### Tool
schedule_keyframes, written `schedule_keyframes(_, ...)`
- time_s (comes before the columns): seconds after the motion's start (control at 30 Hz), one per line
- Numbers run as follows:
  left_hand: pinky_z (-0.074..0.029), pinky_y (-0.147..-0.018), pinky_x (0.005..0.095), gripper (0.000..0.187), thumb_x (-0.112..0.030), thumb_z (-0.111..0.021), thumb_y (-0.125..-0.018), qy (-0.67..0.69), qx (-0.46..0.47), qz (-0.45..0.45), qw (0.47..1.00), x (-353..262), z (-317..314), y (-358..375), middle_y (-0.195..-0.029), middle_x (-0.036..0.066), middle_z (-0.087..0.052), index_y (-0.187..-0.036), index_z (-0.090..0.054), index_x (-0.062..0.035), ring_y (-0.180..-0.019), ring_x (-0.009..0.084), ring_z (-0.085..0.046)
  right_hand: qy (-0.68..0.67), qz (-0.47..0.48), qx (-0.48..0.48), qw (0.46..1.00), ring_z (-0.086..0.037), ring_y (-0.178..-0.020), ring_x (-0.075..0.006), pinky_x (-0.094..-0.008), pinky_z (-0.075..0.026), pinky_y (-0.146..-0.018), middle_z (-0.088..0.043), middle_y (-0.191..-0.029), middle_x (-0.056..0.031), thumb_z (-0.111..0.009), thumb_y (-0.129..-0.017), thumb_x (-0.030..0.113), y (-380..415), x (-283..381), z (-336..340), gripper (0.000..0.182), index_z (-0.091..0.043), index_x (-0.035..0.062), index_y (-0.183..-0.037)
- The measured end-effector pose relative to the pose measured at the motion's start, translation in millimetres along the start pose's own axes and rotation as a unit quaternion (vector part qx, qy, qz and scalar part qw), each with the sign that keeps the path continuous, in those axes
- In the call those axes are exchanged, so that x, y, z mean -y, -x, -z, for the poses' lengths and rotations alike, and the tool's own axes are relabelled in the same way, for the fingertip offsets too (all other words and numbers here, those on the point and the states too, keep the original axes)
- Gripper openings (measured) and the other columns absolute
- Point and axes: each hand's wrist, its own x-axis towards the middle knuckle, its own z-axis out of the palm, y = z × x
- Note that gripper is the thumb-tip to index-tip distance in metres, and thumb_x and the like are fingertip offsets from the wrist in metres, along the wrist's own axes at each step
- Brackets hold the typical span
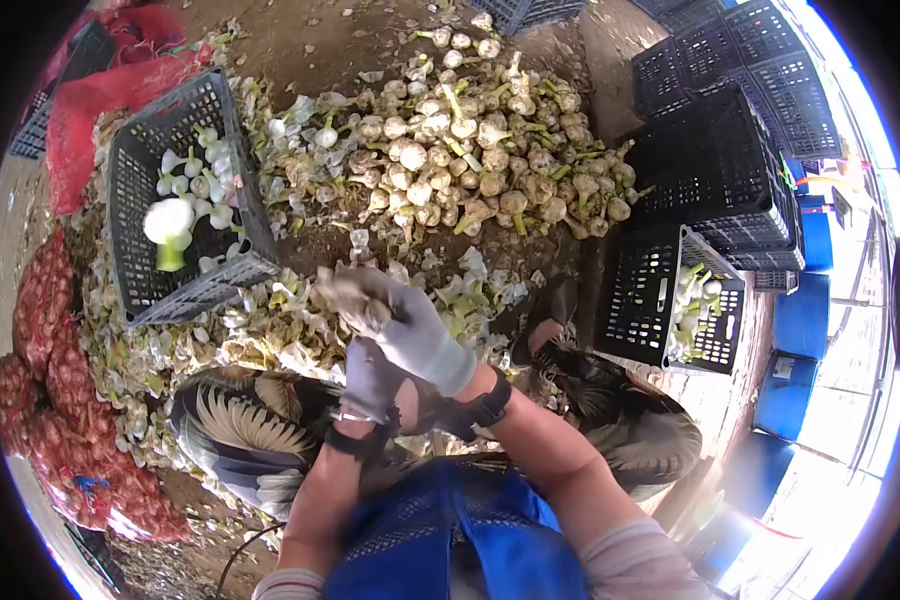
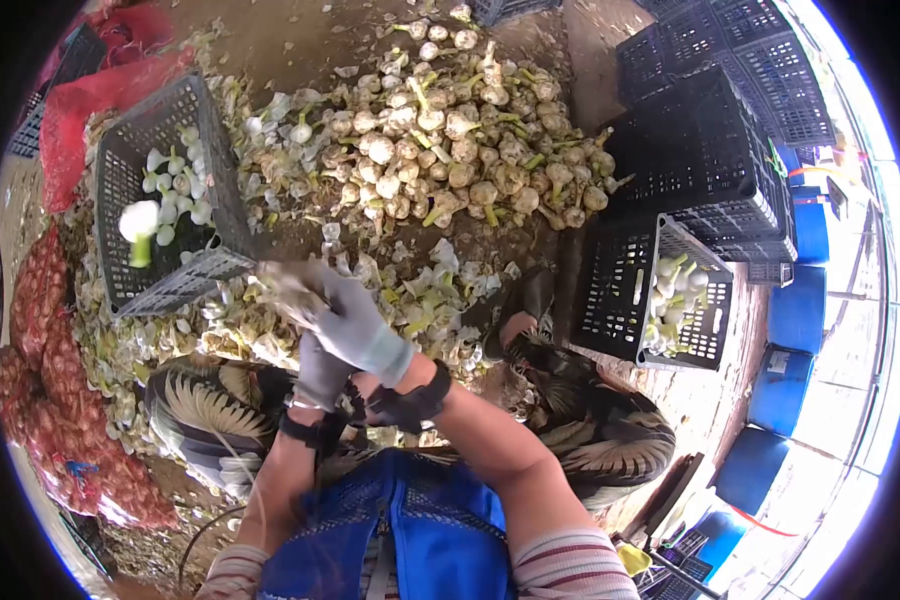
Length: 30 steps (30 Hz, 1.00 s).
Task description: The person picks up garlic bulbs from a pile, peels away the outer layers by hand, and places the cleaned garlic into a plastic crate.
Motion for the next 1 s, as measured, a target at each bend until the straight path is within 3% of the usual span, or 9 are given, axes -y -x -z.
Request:
schedule_keyframes(0.1, -0.05, -0.062, 0.0347, 0.022, -0.022, -0.069, -0.09, -0.093, -0.038, -0.013, 0.995, -93, -2, -6, -0.075, 0.012, -0.068, -0.088, -0.068, -0.0001, -0.063, 0.0228, -0.063, 0.255, 0.127, -0.019, 0.958, -0.066, -0.104, -0.0292, -0.0394, -0.054, -0.088, -0.073, -0.098, -0.0109, -0.061, -0.084, 0.0, 13, -98, 89, 0.015, -0.074, 0.0054, -0.088)
schedule_keyframes(0.13, -0.05, -0.062, 0.0347, 0.022, -0.022, -0.069, -0.09, -0.095, -0.038, -0.01, 0.995, -95, -2, -8, -0.075, 0.012, -0.068, -0.088, -0.068, -0.0001, -0.063, 0.0228, -0.063, 0.342, -0.063, -0.121, 0.93, -0.066, -0.101, -0.0305, -0.0386, -0.054, -0.088, -0.071, -0.097, -0.0107, -0.064, -0.078, -0.002, 13, -85, 107, 0.015, -0.074, 0.0056, -0.087)
schedule_keyframes(0.23, -0.046, -0.057, 0.0283, 0.046, -0.039, -0.063, -0.095, -0.16, 0.008, 0.047, 0.986, -87, -2, -16, -0.065, 0.004, -0.066, -0.075, -0.069, 0.0018, -0.059, 0.0099, -0.057, 0.568, -0.165, -0.074, 0.803, -0.056, -0.12, -0.0355, -0.0431, -0.049, -0.097, -0.052, -0.14, -0.0156, -0.065, -0.074, 0.007, -6, -97, 170, 0.05, -0.067, 0.0216, -0.121)
schedule_keyframes(0.43, -0.052, -0.081, 0.0309, 0.026, -0.013, -0.066, -0.089, -0.236, 0.076, 0.032, 0.968, -71, -26, -30, -0.1, 0.011, -0.068, -0.113, -0.066, -0.0028, -0.088, 0.0179, -0.065, 0.754, -0.156, 0.069, 0.634, -0.056, -0.118, -0.0344, -0.043, -0.051, -0.091, -0.055, -0.132, -0.0139, -0.062, -0.073, 0.002, -70, -151, 216, 0.049, -0.069, 0.0231, -0.117)
schedule_keyframes(0.57, -0.052, -0.09, 0.0366, 0.045, -0.019, -0.069, -0.089, -0.214, 0.079, 0.068, 0.971, -68, -35, -38, -0.123, 0.018, -0.062, -0.13, -0.057, -0.0059, -0.106, 0.0319, -0.064, 0.682, -0.225, 0.032, 0.695, -0.06, -0.114, -0.0343, -0.0424, -0.053, -0.088, -0.06, -0.128, -0.013, -0.064, -0.077, 0.005, -65, -135, 211, 0.044, -0.07, 0.0229, -0.117)
schedule_keyframes(0.67, -0.046, -0.101, 0.0385, 0.057, -0.015, -0.07, -0.086, -0.307, 0.041, -0.081, 0.947, -68, -49, -39, -0.132, 0.021, -0.057, -0.137, -0.048, -0.001, -0.119, 0.035, -0.057, 0.206, -0.313, -0.198, 0.906, -0.068, -0.099, -0.0282, -0.0404, -0.056, -0.082, -0.068, -0.116, -0.0155, -0.061, -0.09, 0.01, -18, -152, 182, 0.028, -0.07, 0.0109, -0.117)
schedule_keyframes(0.7, -0.044, -0.104, 0.043, 0.067, -0.014, -0.074, -0.082, -0.335, 0.049, -0.119, 0.933, -69, -50, -41, -0.136, 0.022, -0.052, -0.141, -0.043, -0.0023, -0.123, 0.0396, -0.052, -0.26, -0.28, -0.3, 0.874, -0.069, -0.092, -0.0219, -0.0327, -0.055, -0.082, -0.071, -0.106, -0.0139, -0.065, -0.091, 0.009, 4, -150, 161, 0.029, -0.066, 0.0011, -0.119)
schedule_keyframes(0.8, -0.045, -0.103, 0.0443, 0.071, -0.007, -0.074, -0.078, -0.303, 0.029, -0.14, 0.942, -75, -52, -34, -0.133, 0.023, -0.053, -0.141, -0.042, -0.0023, -0.123, 0.0418, -0.052, 0.156, 0.021, -0.231, 0.96, -0.068, -0.09, -0.0181, -0.0293, -0.053, -0.08, -0.071, -0.101, -0.0112, -0.062, -0.093, 0.005, 54, -129, 98, 0.027, -0.064, -0.005, -0.118)
schedule_keyframes(1.0, -0.048, -0.099, 0.0423, 0.064, -0.001, -0.068, -0.077, -0.27, 0.076, -0.196, 0.94, -81, -30, -10, -0.126, 0.022, -0.057, -0.137, -0.045, 0.0015, -0.116, 0.0396, -0.056, 0.199, -0.167, -0.203, 0.944, -0.068, -0.088, -0.0176, -0.0285, -0.052, -0.079, -0.071, -0.098, -0.0156, -0.053, -0.084, -0.003, 69, -46, 84, 0.03, -0.067, -0.0036, -0.111)
